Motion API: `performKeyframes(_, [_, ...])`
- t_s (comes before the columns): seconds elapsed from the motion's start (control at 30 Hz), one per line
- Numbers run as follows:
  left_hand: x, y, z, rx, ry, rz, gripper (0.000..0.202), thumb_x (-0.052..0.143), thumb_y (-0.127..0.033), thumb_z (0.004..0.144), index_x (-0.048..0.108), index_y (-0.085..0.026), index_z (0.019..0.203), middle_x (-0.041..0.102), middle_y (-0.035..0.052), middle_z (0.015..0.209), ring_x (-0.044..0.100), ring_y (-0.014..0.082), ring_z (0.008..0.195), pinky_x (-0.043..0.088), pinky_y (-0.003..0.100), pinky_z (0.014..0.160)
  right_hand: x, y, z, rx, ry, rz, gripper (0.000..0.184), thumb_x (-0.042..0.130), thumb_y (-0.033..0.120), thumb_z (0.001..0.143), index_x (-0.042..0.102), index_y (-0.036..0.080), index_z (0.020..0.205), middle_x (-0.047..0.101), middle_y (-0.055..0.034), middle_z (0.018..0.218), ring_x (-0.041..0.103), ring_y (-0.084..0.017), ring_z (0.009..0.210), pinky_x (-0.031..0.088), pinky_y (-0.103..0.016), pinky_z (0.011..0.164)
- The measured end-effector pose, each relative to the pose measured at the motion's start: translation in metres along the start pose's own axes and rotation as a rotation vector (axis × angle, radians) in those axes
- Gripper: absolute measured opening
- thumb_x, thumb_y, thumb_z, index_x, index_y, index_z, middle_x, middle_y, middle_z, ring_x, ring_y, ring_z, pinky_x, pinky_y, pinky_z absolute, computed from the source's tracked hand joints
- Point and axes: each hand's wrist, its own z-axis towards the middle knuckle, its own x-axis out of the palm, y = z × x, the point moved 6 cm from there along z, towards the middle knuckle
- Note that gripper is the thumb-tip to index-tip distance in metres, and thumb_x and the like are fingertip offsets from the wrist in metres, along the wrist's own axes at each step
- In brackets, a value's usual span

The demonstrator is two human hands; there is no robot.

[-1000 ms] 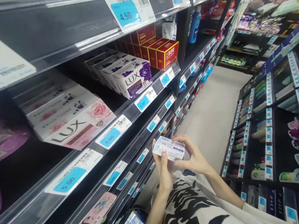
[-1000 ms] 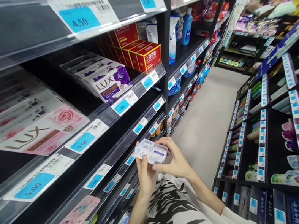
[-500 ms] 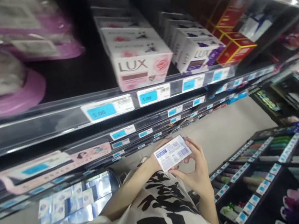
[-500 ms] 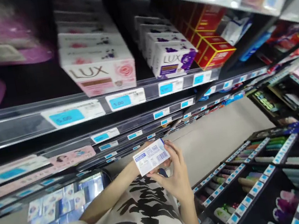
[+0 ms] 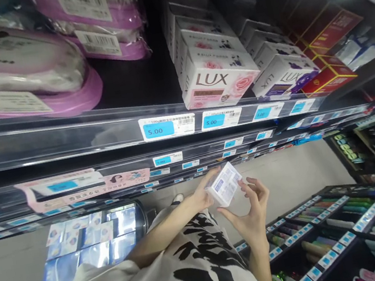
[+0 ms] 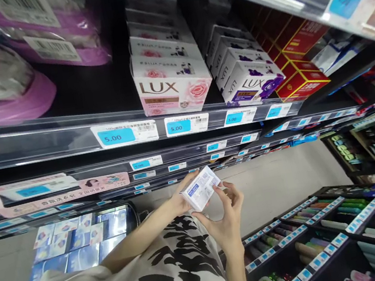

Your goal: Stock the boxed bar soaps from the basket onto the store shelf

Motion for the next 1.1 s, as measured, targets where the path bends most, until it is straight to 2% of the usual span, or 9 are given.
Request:
performKeyframes(0.13, [0.012, 0.000, -0.001, 0.038, -0.042, 0.039, 0.050, 0.054, -0.047, 0.099, 0.065, -0.005, 0.123, 0.076, 0.0188, 0.107, 0.073, 0.0209, 0.070, 0.061, 0.032, 0.065, 0.000, 0.005, 0.000, -0.114, -0.077, -0.035, 0.058, 0.089, 0.041, 0.077, 0.064, 0.024, 0.126, 0.059, -0.0125, 0.120, 0.065, -0.029, 0.111, 0.063, -0.045, 0.083])
performKeyframes(0.27, [0.013, -0.003, -0.001, 0.136, -0.084, 0.165, 0.063, 0.048, -0.060, 0.101, 0.056, -0.009, 0.138, 0.077, 0.0165, 0.101, 0.073, 0.0213, 0.067, 0.060, 0.031, 0.057, -0.001, 0.001, -0.005, -0.138, -0.205, 0.013, 0.039, 0.083, 0.022, 0.083, 0.067, 0.023, 0.118, 0.070, -0.0060, 0.097, 0.069, -0.020, 0.085, 0.061, -0.036, 0.074])
performKeyframes(0.4, [0.018, -0.006, -0.009, 0.215, -0.036, 0.364, 0.081, 0.048, -0.070, 0.098, 0.032, -0.022, 0.161, 0.077, 0.0088, 0.090, 0.074, 0.0216, 0.059, 0.057, 0.028, 0.050, -0.011, -0.023, -0.014, 0.109, -0.456, 0.162, 0.026, 0.079, 0.022, 0.086, 0.070, 0.021, 0.111, 0.068, -0.0021, 0.084, 0.065, -0.015, 0.066, 0.059, -0.031, 0.060])
performKeyframes(0.53, [0.024, -0.012, -0.019, 0.319, -0.075, 0.561, 0.091, 0.061, -0.066, 0.094, 0.029, -0.017, 0.164, 0.071, 0.0026, 0.068, 0.069, 0.0183, 0.050, 0.049, 0.022, 0.046, -0.016, -0.048, -0.018, 0.426, -0.533, 0.332, 0.018, 0.075, 0.034, 0.090, 0.072, 0.017, 0.097, 0.071, -0.0038, 0.083, 0.067, -0.014, 0.058, 0.056, -0.027, 0.052])
performKeyframes(0.63, [0.024, -0.016, -0.021, 0.383, -0.112, 0.643, 0.096, 0.062, -0.068, 0.092, 0.031, -0.012, 0.163, 0.066, 0.0007, 0.060, 0.068, 0.0183, 0.050, 0.048, 0.022, 0.047, -0.015, -0.056, -0.016, 0.517, -0.497, 0.407, 0.025, 0.075, 0.041, 0.089, 0.073, 0.017, 0.094, 0.072, -0.0030, 0.081, 0.067, -0.013, 0.057, 0.055, -0.025, 0.053])
performKeyframes(0.8, [0.004, -0.013, -0.017, 0.415, -0.207, 0.772, 0.087, 0.061, -0.072, 0.090, 0.047, -0.013, 0.152, 0.063, -0.0004, 0.062, 0.057, 0.0126, 0.046, 0.041, 0.021, 0.046, -0.010, -0.069, -0.013, 0.505, -0.350, 0.515, 0.029, 0.076, 0.044, 0.086, 0.068, 0.018, 0.078, 0.074, -0.0075, 0.089, 0.073, -0.019, 0.084, 0.061, -0.027, 0.069])
performKeyframes(0.9, [-0.014, -0.012, -0.017, 0.409, -0.260, 0.861, 0.077, 0.060, -0.074, 0.089, 0.058, -0.018, 0.141, 0.065, 0.0014, 0.073, 0.051, 0.0106, 0.049, 0.040, 0.021, 0.046, -0.005, -0.081, -0.014, 0.529, -0.130, 0.574, 0.030, 0.075, 0.044, 0.088, 0.071, 0.021, 0.107, 0.076, -0.0059, 0.089, 0.074, -0.019, 0.078, 0.062, -0.026, 0.064])
performKeyframes(1.0, [-0.023, -0.012, -0.020, 0.376, -0.279, 0.975, 0.072, 0.059, -0.077, 0.086, 0.065, -0.024, 0.134, 0.070, 0.0064, 0.086, 0.059, 0.0175, 0.061, 0.049, 0.026, 0.052, -0.013, -0.083, -0.013, 0.424, 0.090, 0.453, 0.048, 0.077, 0.042, 0.086, 0.070, 0.029, 0.131, 0.080, -0.0064, 0.098, 0.076, -0.020, 0.077, 0.063, -0.026, 0.060])
performKeyframes(1.1, [-0.017, -0.013, -0.024, 0.299, -0.201, 1.063, 0.066, 0.064, -0.078, 0.078, 0.071, -0.035, 0.128, 0.074, 0.0091, 0.102, 0.070, 0.0322, 0.092, 0.061, 0.039, 0.073, -0.030, -0.071, -0.002, 0.293, 0.213, 0.304, 0.040, 0.084, 0.040, 0.080, 0.079, 0.035, 0.119, 0.081, -0.0065, 0.112, 0.079, -0.022, 0.082, 0.066, -0.025, 0.066])
